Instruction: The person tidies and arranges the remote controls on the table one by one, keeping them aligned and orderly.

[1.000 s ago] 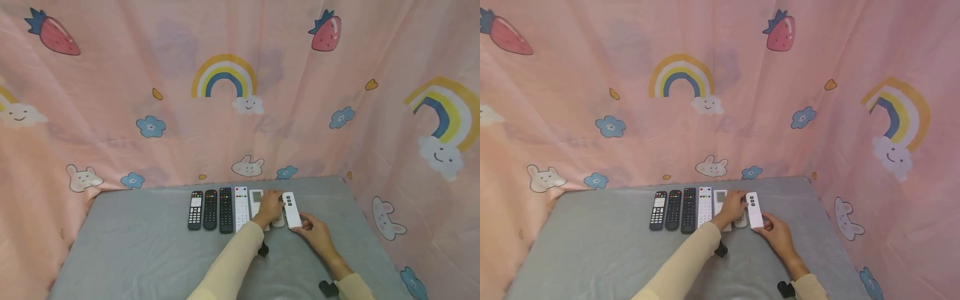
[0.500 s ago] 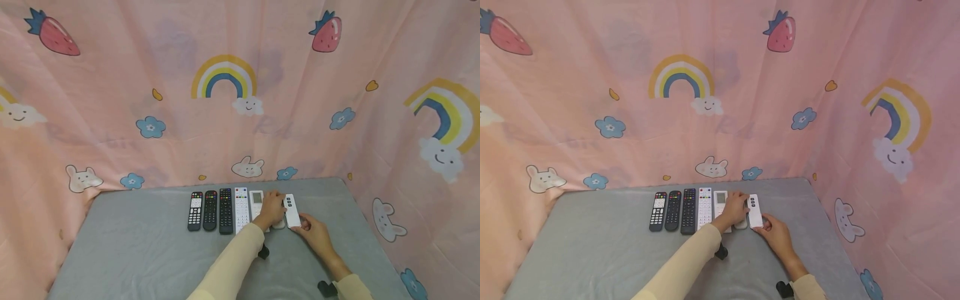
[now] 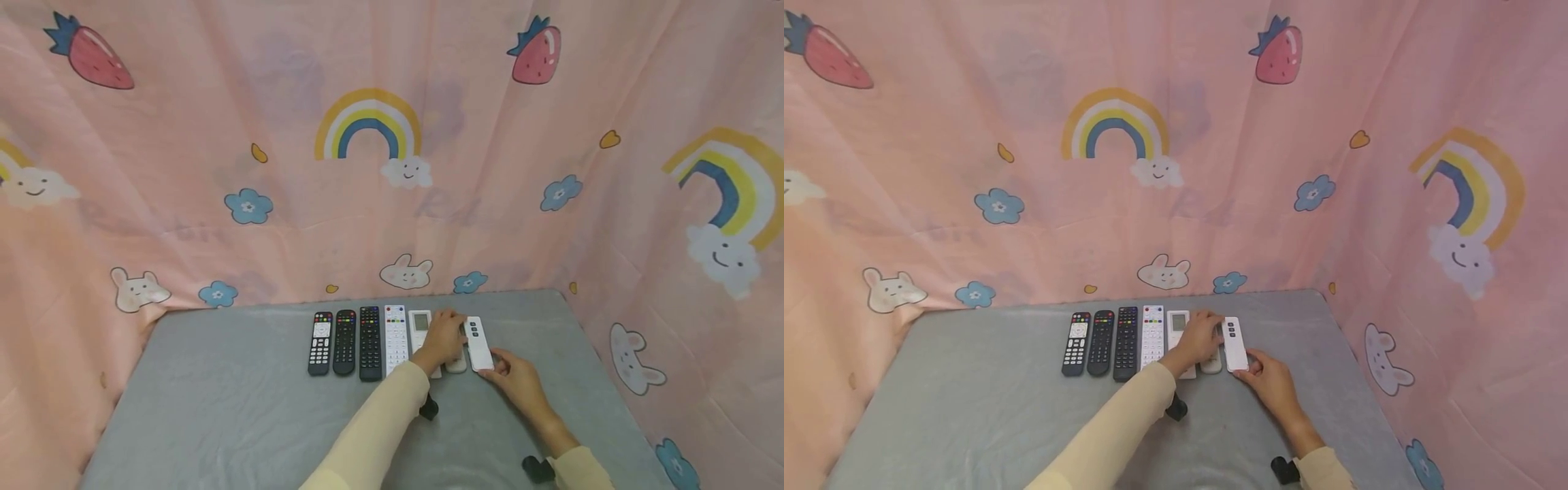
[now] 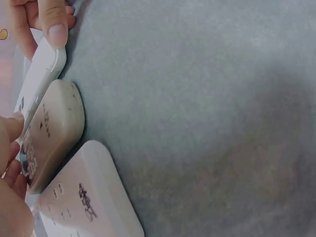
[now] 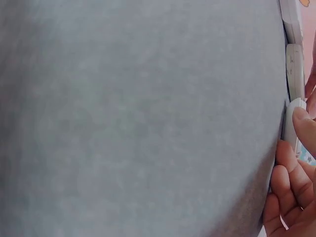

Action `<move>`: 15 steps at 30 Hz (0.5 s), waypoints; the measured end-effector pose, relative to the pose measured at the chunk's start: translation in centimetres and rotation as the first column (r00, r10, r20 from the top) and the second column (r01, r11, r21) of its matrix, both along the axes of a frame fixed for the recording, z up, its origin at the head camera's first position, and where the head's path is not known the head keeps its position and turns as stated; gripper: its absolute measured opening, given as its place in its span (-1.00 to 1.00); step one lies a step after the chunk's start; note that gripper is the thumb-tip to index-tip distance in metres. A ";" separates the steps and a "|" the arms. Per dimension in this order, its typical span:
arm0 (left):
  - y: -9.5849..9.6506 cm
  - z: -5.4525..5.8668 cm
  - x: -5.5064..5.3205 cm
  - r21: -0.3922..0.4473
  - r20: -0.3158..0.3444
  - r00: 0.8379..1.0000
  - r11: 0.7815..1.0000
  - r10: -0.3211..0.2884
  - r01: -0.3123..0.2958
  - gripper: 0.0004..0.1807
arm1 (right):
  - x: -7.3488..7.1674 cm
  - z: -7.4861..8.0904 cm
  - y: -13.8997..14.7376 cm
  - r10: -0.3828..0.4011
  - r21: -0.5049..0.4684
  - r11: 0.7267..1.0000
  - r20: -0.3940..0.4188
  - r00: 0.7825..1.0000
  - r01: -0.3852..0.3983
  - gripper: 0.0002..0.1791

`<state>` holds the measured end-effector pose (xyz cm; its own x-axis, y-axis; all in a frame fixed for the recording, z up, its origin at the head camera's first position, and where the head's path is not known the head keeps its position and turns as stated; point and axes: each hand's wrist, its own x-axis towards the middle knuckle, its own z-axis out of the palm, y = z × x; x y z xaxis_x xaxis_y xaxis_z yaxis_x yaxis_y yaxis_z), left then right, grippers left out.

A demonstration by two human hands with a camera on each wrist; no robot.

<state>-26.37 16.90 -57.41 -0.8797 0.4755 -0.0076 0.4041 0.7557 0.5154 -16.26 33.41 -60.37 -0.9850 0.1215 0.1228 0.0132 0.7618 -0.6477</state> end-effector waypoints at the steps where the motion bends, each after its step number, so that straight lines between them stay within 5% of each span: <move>1: -0.1 0.0 -0.1 0.004 0.004 1.000 1.000 -0.002 0.002 -0.50 | 0.0 0.1 0.0 0.005 0.000 1.000 0.007 1.000 -0.005 -0.38; 5: -0.7 0.7 -0.5 0.025 0.041 0.999 0.999 -0.033 0.032 -0.51 | -0.1 0.9 0.4 0.020 0.031 0.999 0.066 0.998 -0.022 -0.36; 9: -1.9 2.3 -0.9 0.021 0.064 0.990 0.992 -0.129 0.127 -0.53 | 0.0 2.3 1.4 0.051 0.076 0.995 0.128 0.990 -0.061 -0.39; 15: -6.5 5.1 -1.4 -0.053 0.105 0.936 0.938 -0.336 0.343 -0.55 | -0.1 6.2 2.9 0.153 0.134 0.975 0.185 0.971 -0.179 -0.45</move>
